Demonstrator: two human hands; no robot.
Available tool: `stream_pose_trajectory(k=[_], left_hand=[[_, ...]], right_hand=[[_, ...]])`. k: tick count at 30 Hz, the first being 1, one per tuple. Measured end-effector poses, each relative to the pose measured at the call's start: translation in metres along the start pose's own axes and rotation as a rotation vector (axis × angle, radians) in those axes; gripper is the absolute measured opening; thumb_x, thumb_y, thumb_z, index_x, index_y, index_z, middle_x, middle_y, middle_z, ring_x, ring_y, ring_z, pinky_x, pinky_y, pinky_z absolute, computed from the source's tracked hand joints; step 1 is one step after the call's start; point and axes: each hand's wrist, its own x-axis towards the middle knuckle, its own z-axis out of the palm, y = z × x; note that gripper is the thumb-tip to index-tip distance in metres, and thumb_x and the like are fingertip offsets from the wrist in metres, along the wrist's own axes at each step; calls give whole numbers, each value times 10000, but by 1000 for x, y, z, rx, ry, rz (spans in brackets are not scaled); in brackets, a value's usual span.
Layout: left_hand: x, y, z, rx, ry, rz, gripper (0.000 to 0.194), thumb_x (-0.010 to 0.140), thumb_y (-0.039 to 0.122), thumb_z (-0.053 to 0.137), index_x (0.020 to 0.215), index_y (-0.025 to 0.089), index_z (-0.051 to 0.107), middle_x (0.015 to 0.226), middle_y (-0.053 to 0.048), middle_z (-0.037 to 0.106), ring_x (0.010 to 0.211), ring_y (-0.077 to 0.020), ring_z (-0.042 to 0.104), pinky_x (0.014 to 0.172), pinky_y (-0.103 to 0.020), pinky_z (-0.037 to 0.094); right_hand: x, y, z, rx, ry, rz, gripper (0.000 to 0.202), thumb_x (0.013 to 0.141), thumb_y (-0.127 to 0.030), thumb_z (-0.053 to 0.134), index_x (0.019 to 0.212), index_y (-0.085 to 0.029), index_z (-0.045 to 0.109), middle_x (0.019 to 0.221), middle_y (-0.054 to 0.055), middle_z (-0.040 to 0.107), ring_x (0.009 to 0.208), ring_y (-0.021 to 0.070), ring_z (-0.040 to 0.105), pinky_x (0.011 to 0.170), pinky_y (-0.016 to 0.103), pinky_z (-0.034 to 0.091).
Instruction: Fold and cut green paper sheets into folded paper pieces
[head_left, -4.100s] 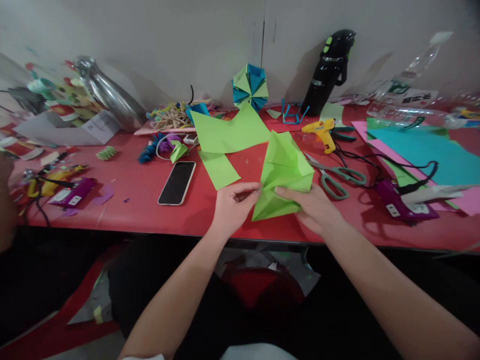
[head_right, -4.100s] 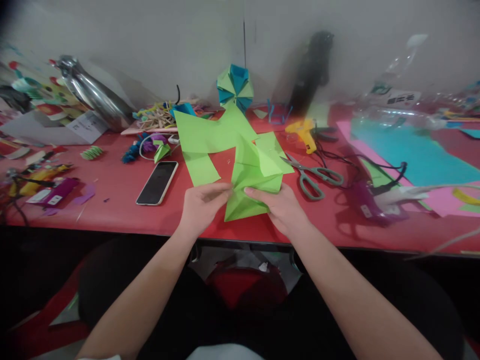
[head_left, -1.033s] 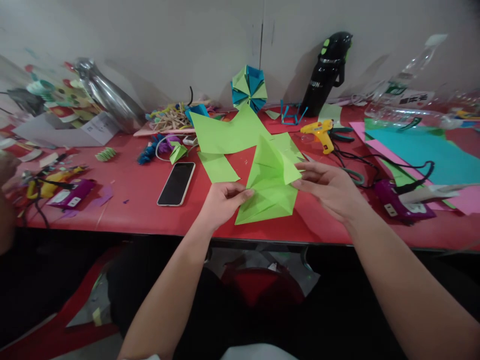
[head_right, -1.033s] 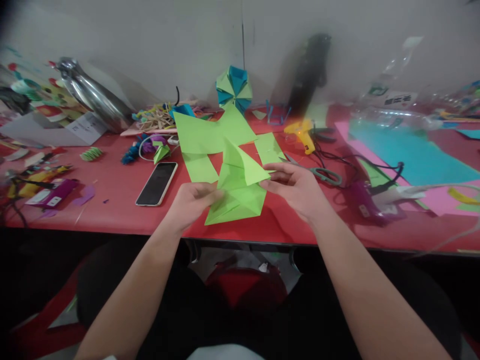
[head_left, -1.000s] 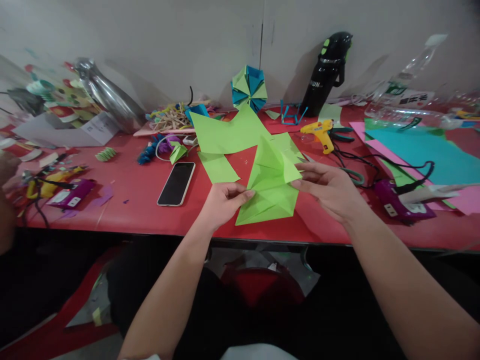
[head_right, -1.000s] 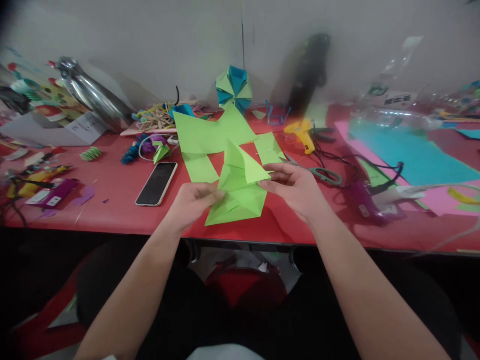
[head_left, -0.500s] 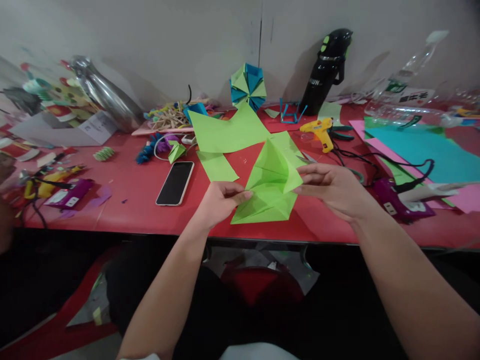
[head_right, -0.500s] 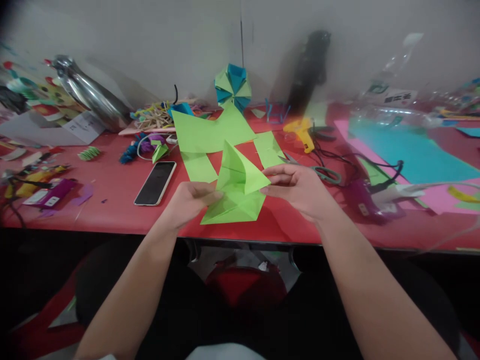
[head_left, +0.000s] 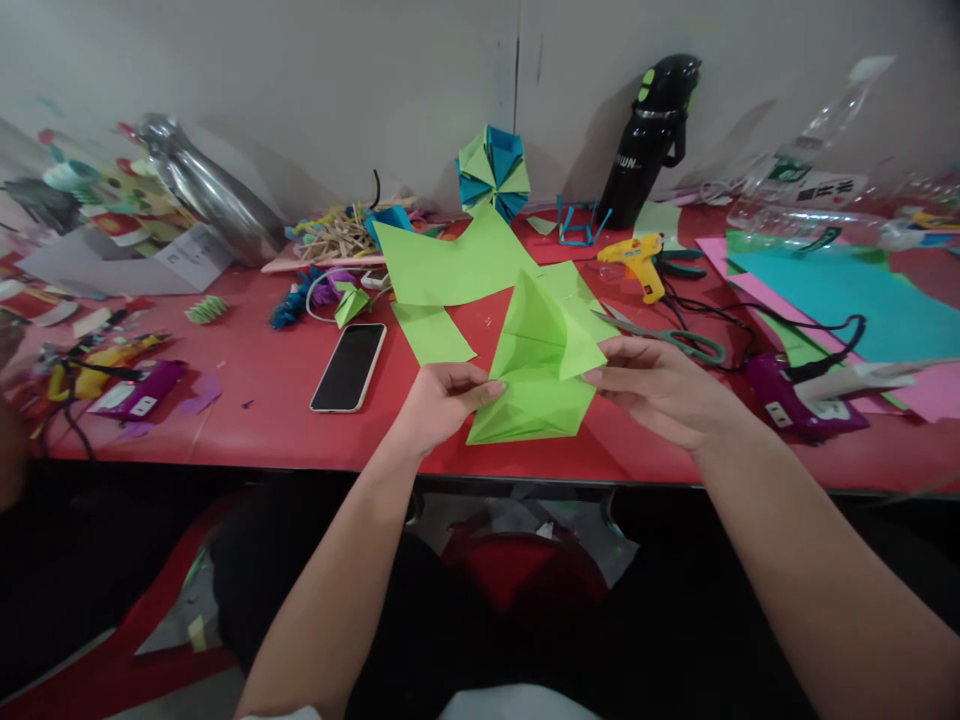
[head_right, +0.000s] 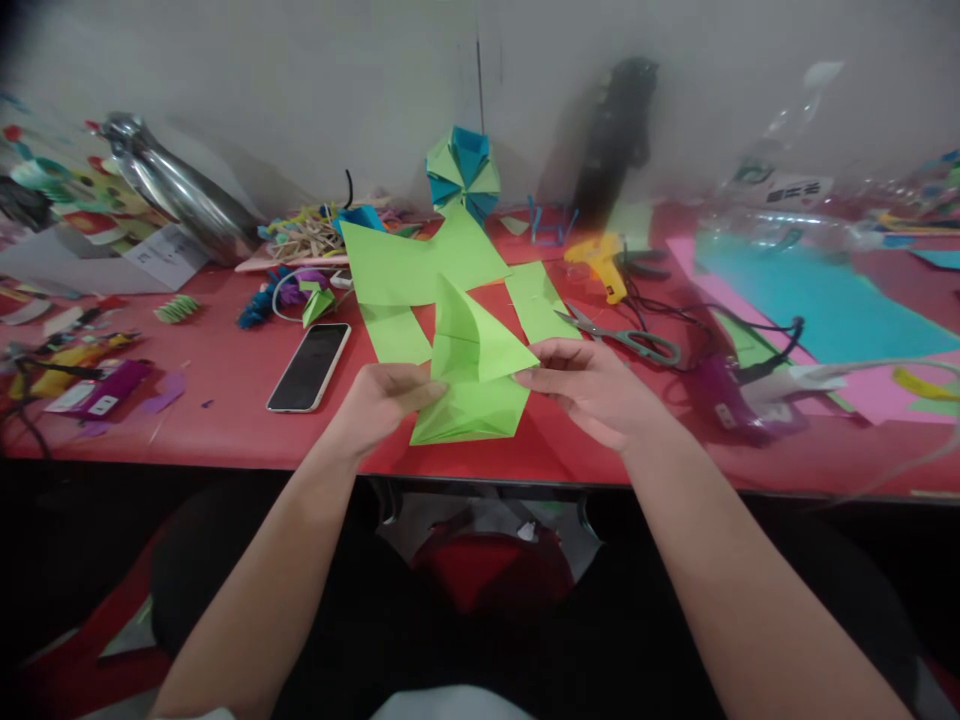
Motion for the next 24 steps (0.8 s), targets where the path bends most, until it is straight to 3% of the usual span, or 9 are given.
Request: stream_pose_trajectory(k=[3, 9, 15, 20, 24], left_hand=[[0, 1, -2, -25, -20, 16, 241, 747, 372, 826, 692, 155, 737, 645, -5, 646, 601, -107, 537, 579, -244, 421], [-1, 4, -3, 30, -58, -4, 242, 762, 342, 819, 663, 150, 710, 646, -1, 630, 614, -100, 531, 588, -236, 414], [0, 1, -4, -7, -22, 28, 231, 755, 333, 823, 659, 159, 706, 650, 1, 643, 615, -103, 538, 606, -244, 429], [-1, 3, -2, 15, 3, 32, 248, 758, 346, 822, 646, 159, 703, 635, 3, 637, 596, -96, 526, 603, -246, 432], [-1, 6, 0, -4, 1, 53, 259, 745, 368, 827, 642, 159, 713, 621, -5, 630, 587, -107, 527, 570, -250, 423]], right_hand=[[-1, -2, -3, -68, -47, 37, 288, 542, -215, 968, 739, -257, 763, 782, -32, 739, 795, 128, 692, 811, 283, 545], [-2, -6, -7, -168, -50, -31, 280, 555, -226, 971, 610, -236, 697, 641, -65, 618, 687, 91, 616, 730, 253, 508], [0, -2, -6, -159, -26, -21, 298, 534, -286, 978, 740, -256, 765, 739, -38, 715, 747, 120, 658, 765, 286, 528], [-1, -2, 2, -83, 53, -19, 305, 498, -262, 983, 679, -255, 737, 724, -31, 720, 766, 147, 686, 802, 319, 551], [-1, -6, -1, -120, 37, -5, 286, 519, -274, 973, 681, -256, 739, 726, -20, 715, 757, 168, 684, 795, 355, 554]])
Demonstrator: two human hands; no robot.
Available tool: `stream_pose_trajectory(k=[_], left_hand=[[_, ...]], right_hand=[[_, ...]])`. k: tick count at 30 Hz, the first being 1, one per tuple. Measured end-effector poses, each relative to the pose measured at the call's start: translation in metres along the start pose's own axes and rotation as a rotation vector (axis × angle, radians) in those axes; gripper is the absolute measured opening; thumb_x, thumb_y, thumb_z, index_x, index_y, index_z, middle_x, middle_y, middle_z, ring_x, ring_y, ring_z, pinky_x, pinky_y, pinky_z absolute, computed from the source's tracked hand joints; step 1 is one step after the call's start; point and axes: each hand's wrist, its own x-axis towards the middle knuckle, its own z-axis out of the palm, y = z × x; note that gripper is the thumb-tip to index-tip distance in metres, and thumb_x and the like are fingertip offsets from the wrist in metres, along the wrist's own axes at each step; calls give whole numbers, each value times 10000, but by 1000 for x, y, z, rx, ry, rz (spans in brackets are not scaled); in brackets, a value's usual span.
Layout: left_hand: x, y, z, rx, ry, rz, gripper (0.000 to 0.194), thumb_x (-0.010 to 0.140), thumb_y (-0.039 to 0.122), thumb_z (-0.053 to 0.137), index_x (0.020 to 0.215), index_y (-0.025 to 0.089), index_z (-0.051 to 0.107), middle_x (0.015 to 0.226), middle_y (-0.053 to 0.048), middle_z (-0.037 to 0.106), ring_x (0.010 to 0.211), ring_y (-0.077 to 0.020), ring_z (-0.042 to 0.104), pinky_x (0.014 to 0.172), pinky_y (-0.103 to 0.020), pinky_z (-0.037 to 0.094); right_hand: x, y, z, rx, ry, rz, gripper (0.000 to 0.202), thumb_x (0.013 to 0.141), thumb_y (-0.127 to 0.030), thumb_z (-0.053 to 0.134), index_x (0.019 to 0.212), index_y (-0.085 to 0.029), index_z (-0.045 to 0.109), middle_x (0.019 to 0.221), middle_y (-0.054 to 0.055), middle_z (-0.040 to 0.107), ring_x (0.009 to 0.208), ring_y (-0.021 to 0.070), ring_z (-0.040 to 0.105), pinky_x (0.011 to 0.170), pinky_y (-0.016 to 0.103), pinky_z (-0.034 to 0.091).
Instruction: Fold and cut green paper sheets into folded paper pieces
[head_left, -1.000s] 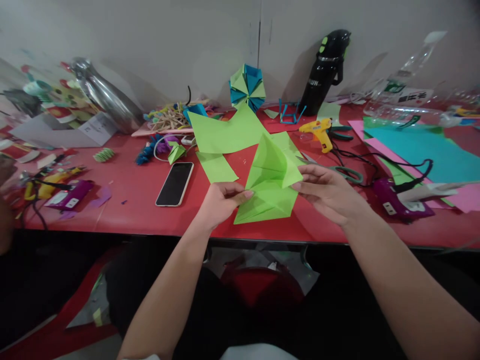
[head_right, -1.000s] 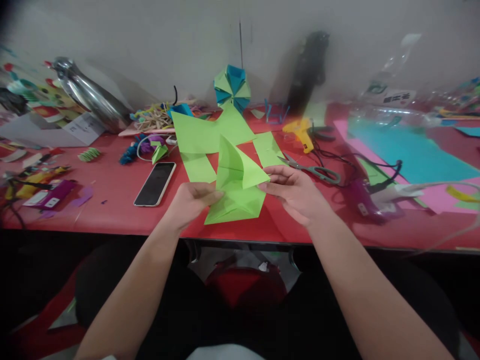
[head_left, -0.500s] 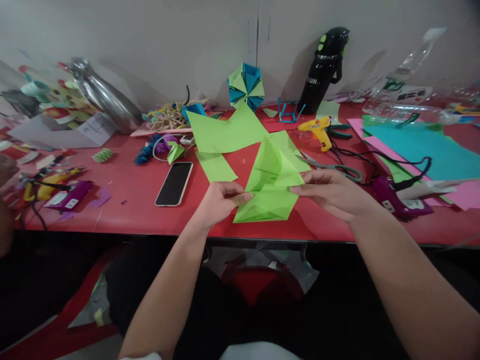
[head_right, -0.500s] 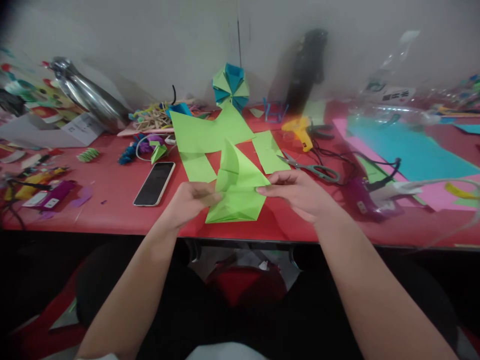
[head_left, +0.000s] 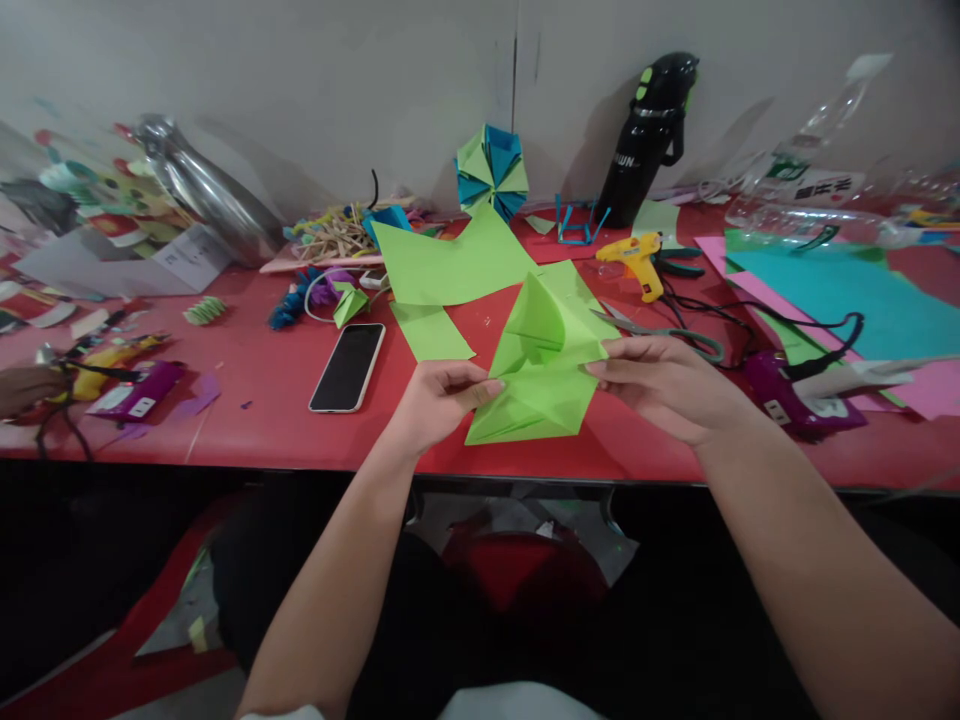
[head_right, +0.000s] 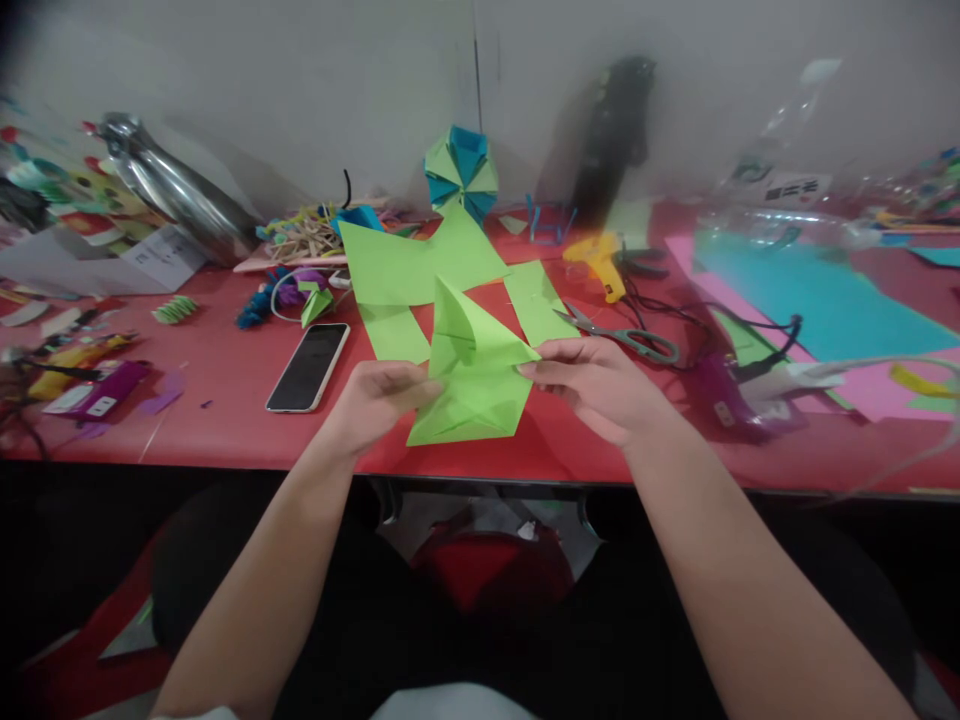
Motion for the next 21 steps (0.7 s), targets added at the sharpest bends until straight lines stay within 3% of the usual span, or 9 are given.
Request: stream_pose_trajectory(k=[9, 11, 14, 16, 18, 21], left_hand=[[1, -3, -6, 41, -11, -54, 274, 769, 409, 814, 700, 152, 745, 624, -7, 634, 578, -104, 523, 563, -251, 393], [1, -2, -6, 32, -9, -70, 268, 766, 405, 816, 721, 147, 758, 643, -18, 655, 591, -109, 538, 573, -253, 405], [0, -1, -6, 20, -17, -89, 248, 760, 388, 819, 763, 144, 778, 673, -35, 686, 610, -118, 561, 591, -257, 428], [-1, 0, -6, 32, -32, -93, 245, 769, 388, 811, 766, 145, 782, 686, -40, 697, 616, -121, 568, 599, -259, 435], [-2, 2, -5, 59, -36, -86, 251, 781, 399, 800, 756, 149, 778, 690, -38, 699, 615, -121, 567, 600, -259, 436], [-5, 6, -3, 102, -41, -70, 248, 798, 401, 785, 760, 155, 773, 706, -36, 706, 628, -126, 574, 613, -260, 442]], right_hand=[[2, 2, -6, 17, -12, -21, 246, 558, -292, 964, 716, -267, 776, 758, -6, 747, 741, 149, 677, 752, 320, 569], [0, 2, -5, -30, -38, -68, 301, 587, -291, 951, 844, -288, 795, 884, -2, 772, 854, 174, 705, 840, 350, 583], [-2, 3, -2, -149, -148, -176, 538, 655, -272, 919, 1157, -341, 739, 1180, 6, 749, 1103, 215, 683, 988, 396, 559], [-3, 4, 2, -204, -198, -228, 647, 665, -264, 915, 1261, -351, 679, 1251, 12, 728, 1138, 230, 677, 1005, 420, 561], [-2, 6, 6, -240, -197, -288, 671, 659, -263, 917, 1275, -339, 664, 1263, 23, 726, 1111, 247, 695, 978, 442, 581], [0, 7, 13, -272, -139, -365, 542, 660, -290, 915, 1166, -300, 718, 1199, 34, 752, 1067, 271, 715, 939, 451, 598]])
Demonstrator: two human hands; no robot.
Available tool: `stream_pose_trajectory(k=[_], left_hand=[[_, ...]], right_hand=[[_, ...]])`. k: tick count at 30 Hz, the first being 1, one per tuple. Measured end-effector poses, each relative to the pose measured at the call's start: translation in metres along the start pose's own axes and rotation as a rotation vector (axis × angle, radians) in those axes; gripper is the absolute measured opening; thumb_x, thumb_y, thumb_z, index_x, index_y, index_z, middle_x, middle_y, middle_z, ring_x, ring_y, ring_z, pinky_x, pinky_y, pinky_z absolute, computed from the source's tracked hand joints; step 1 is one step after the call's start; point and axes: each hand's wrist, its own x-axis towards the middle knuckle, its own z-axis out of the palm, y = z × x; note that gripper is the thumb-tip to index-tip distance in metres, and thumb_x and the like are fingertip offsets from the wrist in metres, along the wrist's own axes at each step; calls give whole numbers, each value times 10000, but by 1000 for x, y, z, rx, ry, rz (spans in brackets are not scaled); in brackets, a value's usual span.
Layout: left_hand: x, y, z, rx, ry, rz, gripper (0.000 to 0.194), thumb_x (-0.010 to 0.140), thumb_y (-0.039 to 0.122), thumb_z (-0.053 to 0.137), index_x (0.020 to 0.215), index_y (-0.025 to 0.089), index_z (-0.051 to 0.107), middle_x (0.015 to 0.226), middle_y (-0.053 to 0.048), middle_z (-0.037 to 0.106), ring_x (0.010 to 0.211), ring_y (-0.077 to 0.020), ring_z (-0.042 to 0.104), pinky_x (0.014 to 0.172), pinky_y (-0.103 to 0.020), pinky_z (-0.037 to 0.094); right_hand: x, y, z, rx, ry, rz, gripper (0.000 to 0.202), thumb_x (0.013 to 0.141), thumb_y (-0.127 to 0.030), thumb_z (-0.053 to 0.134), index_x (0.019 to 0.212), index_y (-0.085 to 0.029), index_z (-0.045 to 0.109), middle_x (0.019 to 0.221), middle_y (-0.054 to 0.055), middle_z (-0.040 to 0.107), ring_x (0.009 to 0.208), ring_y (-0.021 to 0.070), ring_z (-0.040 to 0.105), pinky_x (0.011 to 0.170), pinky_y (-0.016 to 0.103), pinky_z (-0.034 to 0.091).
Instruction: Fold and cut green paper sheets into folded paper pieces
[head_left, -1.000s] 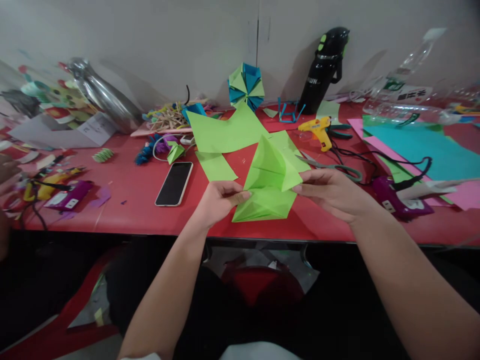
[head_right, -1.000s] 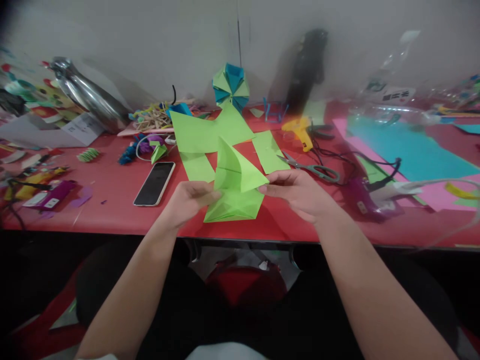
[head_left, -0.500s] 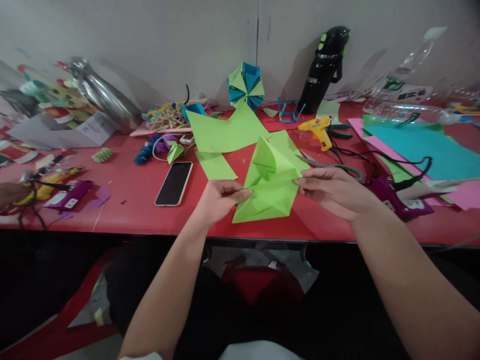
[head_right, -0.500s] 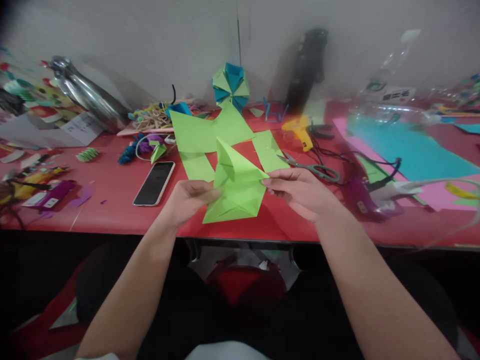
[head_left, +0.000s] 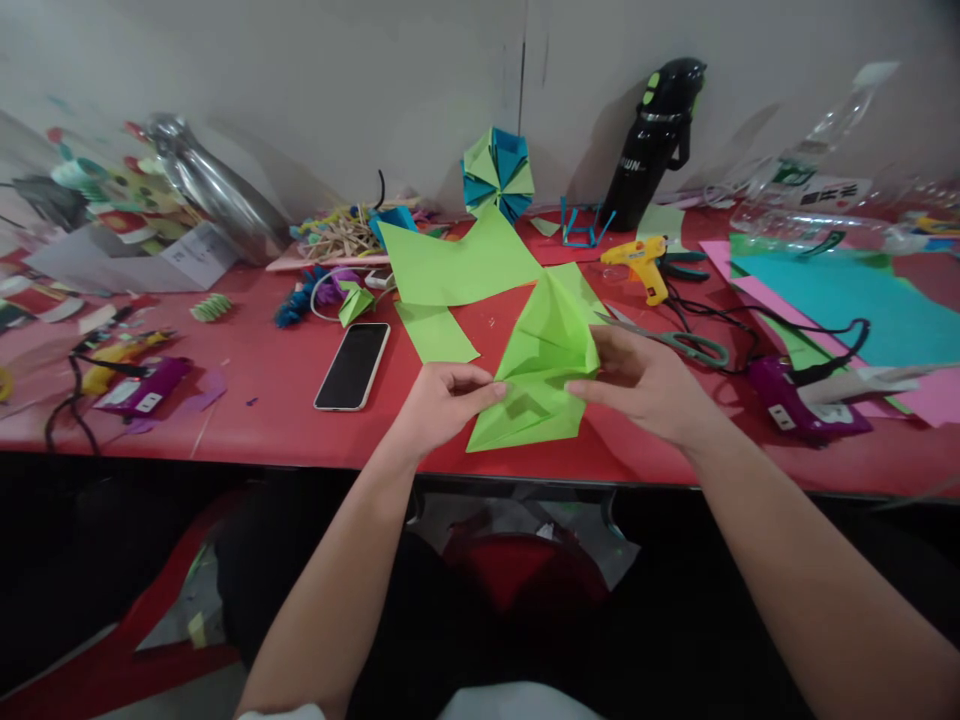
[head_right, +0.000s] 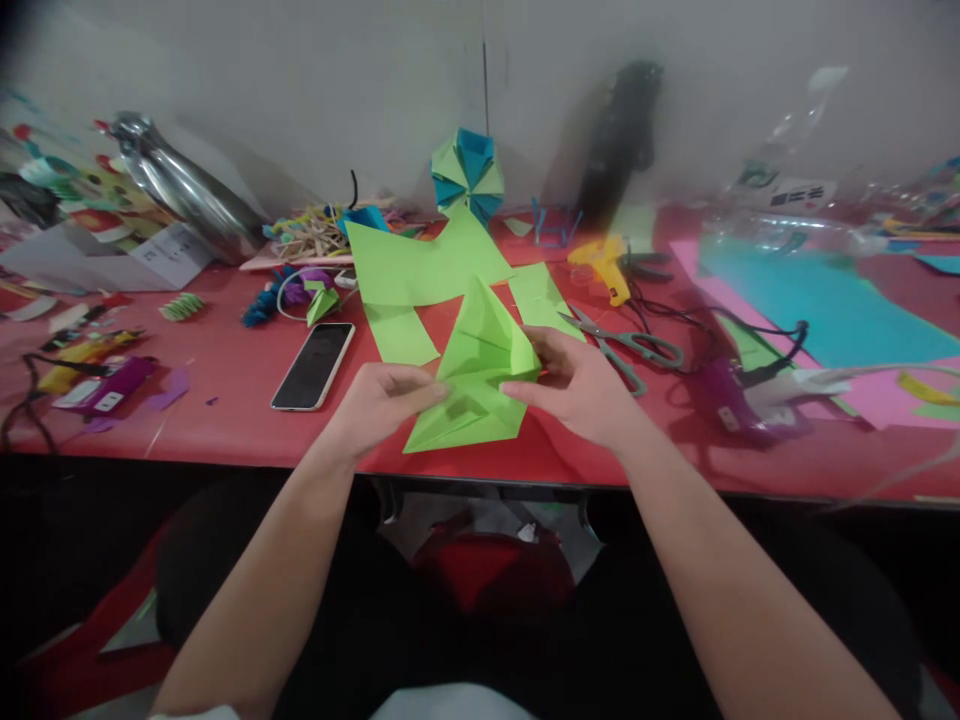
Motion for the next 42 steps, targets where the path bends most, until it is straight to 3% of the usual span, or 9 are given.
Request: stream_pose_trajectory(k=[4, 10, 28, 33, 37, 42], left_hand=[[-3, 3, 1, 55, -20, 66, 253, 823, 402, 759, 753, 160, 761, 708, -31, 698, 642, -133, 574, 623, -263, 444], [-4, 4, 1, 104, -25, 116, 273, 846, 413, 734, 745, 159, 745, 674, -13, 656, 614, -121, 534, 583, -253, 408], [0, -2, 7, -88, 5, -36, 256, 778, 427, 802, 762, 172, 782, 712, -29, 706, 649, -131, 589, 632, -265, 453], [1, -1, 5, -139, 51, -74, 247, 750, 411, 824, 732, 169, 777, 686, -22, 692, 628, -122, 573, 621, -261, 448], [-1, 0, 4, 1, 72, 10, 267, 806, 418, 775, 719, 166, 759, 649, -8, 658, 600, -116, 537, 589, -258, 414], [-6, 0, 4, 316, 145, 239, 237, 912, 383, 676, 818, 189, 775, 779, -30, 736, 713, -153, 627, 676, -264, 470]], right_hand=[[2, -2, 3, -69, 68, 8, 405, 682, -345, 898, 1058, -285, 760, 1033, 35, 793, 955, 273, 737, 904, 460, 603], [2, 0, 1, -72, 95, 4, 373, 691, -351, 887, 1035, -275, 766, 992, 32, 799, 891, 252, 742, 858, 436, 610], [2, 16, 8, 93, 235, 43, 291, 753, -373, 849, 995, -245, 750, 1028, 50, 786, 972, 238, 737, 927, 419, 583], [3, 14, 0, 64, 231, 65, 384, 761, -378, 845, 1107, -254, 736, 887, 19, 733, 902, 203, 706, 936, 414, 566], [2, 6, -9, 36, 158, 35, 476, 741, -374, 861, 1186, -294, 713, 1075, 39, 730, 1086, 236, 672, 1036, 458, 520], [-2, -3, -15, 57, 34, -50, 379, 860, -470, 746, 1219, -354, 711, 1278, 47, 709, 1286, 290, 600, 1110, 505, 465]])
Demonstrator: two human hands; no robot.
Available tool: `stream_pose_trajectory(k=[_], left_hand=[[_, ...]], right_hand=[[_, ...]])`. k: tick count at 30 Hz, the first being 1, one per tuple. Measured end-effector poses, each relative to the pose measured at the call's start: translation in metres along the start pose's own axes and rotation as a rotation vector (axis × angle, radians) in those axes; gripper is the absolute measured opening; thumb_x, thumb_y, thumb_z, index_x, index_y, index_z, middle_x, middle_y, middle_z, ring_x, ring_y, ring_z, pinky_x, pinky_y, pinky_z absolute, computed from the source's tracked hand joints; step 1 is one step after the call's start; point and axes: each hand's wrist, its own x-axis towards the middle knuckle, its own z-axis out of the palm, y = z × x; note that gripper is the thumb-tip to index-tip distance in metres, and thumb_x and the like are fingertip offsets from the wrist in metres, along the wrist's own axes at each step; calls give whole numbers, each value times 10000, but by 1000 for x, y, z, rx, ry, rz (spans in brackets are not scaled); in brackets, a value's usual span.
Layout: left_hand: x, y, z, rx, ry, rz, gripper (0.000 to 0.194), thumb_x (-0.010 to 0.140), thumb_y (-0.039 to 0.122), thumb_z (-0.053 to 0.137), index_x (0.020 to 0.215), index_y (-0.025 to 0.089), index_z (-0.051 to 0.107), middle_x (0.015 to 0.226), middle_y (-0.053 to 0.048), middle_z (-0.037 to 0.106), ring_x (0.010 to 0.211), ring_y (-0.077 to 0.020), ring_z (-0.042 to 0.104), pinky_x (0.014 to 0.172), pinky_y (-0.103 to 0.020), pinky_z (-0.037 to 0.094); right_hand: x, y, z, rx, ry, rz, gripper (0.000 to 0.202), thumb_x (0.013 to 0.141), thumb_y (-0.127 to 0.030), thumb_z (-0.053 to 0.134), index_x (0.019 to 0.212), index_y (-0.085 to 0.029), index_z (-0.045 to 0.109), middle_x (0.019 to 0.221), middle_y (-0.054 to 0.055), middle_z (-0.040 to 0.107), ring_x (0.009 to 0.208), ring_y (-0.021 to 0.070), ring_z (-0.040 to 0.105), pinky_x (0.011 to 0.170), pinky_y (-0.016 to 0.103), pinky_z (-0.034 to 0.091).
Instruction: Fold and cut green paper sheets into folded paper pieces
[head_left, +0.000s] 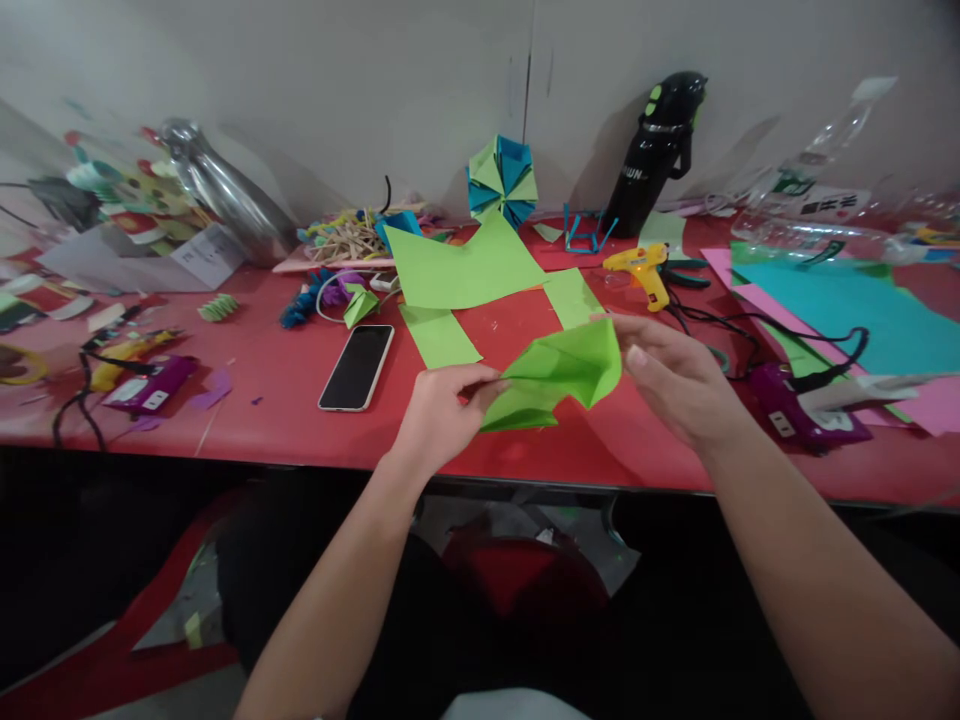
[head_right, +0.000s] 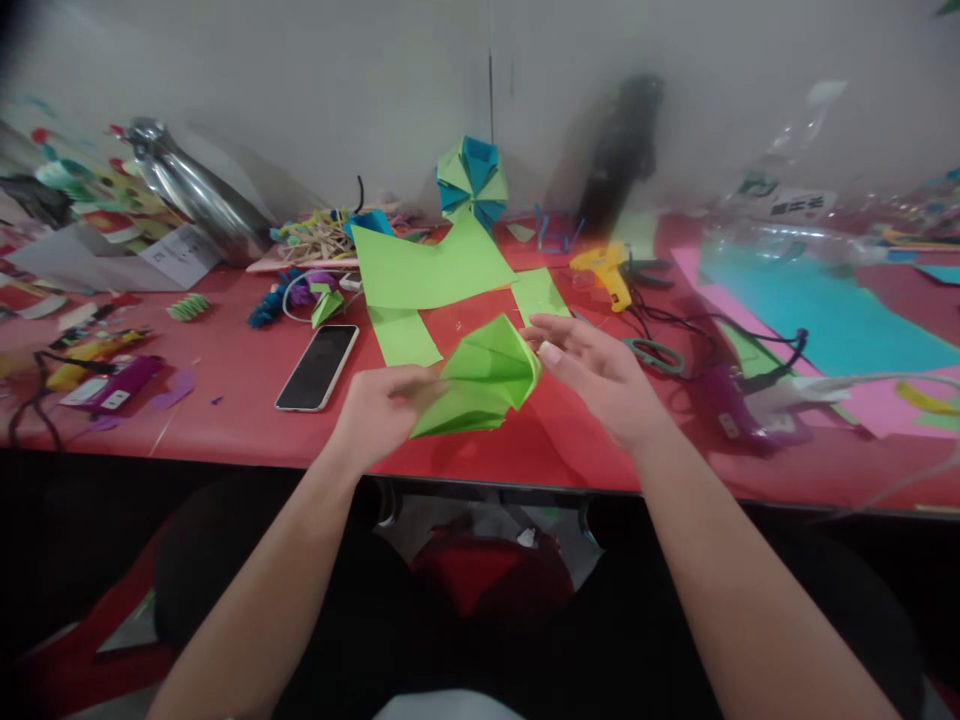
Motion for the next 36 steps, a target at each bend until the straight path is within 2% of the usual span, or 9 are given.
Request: stream_pose_trajectory(k=[4, 6, 9, 13, 20, 23, 28, 33, 36], left_hand=[[0, -2, 0, 160, 111, 257, 182, 957, 272, 626, 916, 212, 793, 850, -43, 734, 763, -151, 652, 704, -264, 477], [1, -2, -1, 261, 205, 375, 171, 945, 279, 652, 903, 212, 803, 858, -55, 694, 766, -149, 626, 678, -265, 458], [0, 0, -2, 410, 298, 432, 164, 930, 324, 685, 892, 228, 813, 802, -34, 631, 693, -120, 566, 596, -245, 403], [-5, 2, 1, 517, 299, 424, 172, 961, 260, 635, 926, 250, 803, 731, 10, 598, 604, -83, 519, 531, -225, 348], [-8, 6, 7, 698, 205, 390, 235, 963, 181, 570, 964, 268, 789, 769, 8, 652, 619, -98, 544, 485, -253, 269], [-7, 9, 8, 751, 204, 380, 259, 952, 159, 562, 969, 283, 789, 756, 10, 654, 604, -104, 541, 481, -270, 242], [-7, 11, 10, 686, 270, 331, 231, 983, 265, 558, 964, 279, 787, 719, 16, 653, 620, -105, 567, 498, -272, 266], [-6, 13, 7, 705, 218, 245, 234, 989, 294, 552, 967, 287, 785, 731, 11, 659, 657, -124, 601, 497, -288, 249], [-6, 18, 5, 753, 143, 198, 235, 982, 274, 548, 944, 289, 779, 765, 4, 655, 652, -134, 595, 490, -299, 224]], right_hand=[[-3, -6, -3, -162, -141, -189, 469, 793, -474, 810, 1238, -355, 719, 1385, 44, 662, 1370, 328, 531, 1143, 539, 425], [-5, -9, -3, -275, -225, -269, 527, 745, -425, 862, 1247, -368, 715, 1394, 31, 659, 1392, 323, 513, 1158, 527, 412], [-11, -12, 5, -429, -268, -297, 541, 748, -331, 870, 1262, -360, 702, 1362, 26, 680, 1328, 289, 580, 1136, 475, 452], [-21, -8, 23, -597, -122, -375, 487, 831, -242, 782, 1299, -295, 660, 1264, 50, 717, 1165, 238, 672, 1043, 416, 528], [-25, 0, 39, -879, 107, -716, 315, 860, -112, 716, 1152, -226, 695, 1107, 101, 752, 1036, 260, 694, 952, 455, 550], [-26, 0, 40, -915, 130, -748, 248, 857, -89, 719, 1065, -223, 714, 1017, 91, 772, 930, 249, 711, 863, 434, 573], [-28, 4, 44, -878, 149, -790, 232, 840, -51, 716, 994, -224, 729, 964, 76, 778, 877, 240, 708, 797, 421, 576], [-25, -3, 39, -857, 98, -712, 234, 818, -147, 767, 1036, -222, 728, 1059, 98, 761, 944, 256, 712, 863, 444, 577], [-29, -13, 36, -982, 174, -760, 370, 801, -204, 797, 1156, -248, 699, 1135, 99, 750, 1036, 291, 702, 967, 502, 531]])
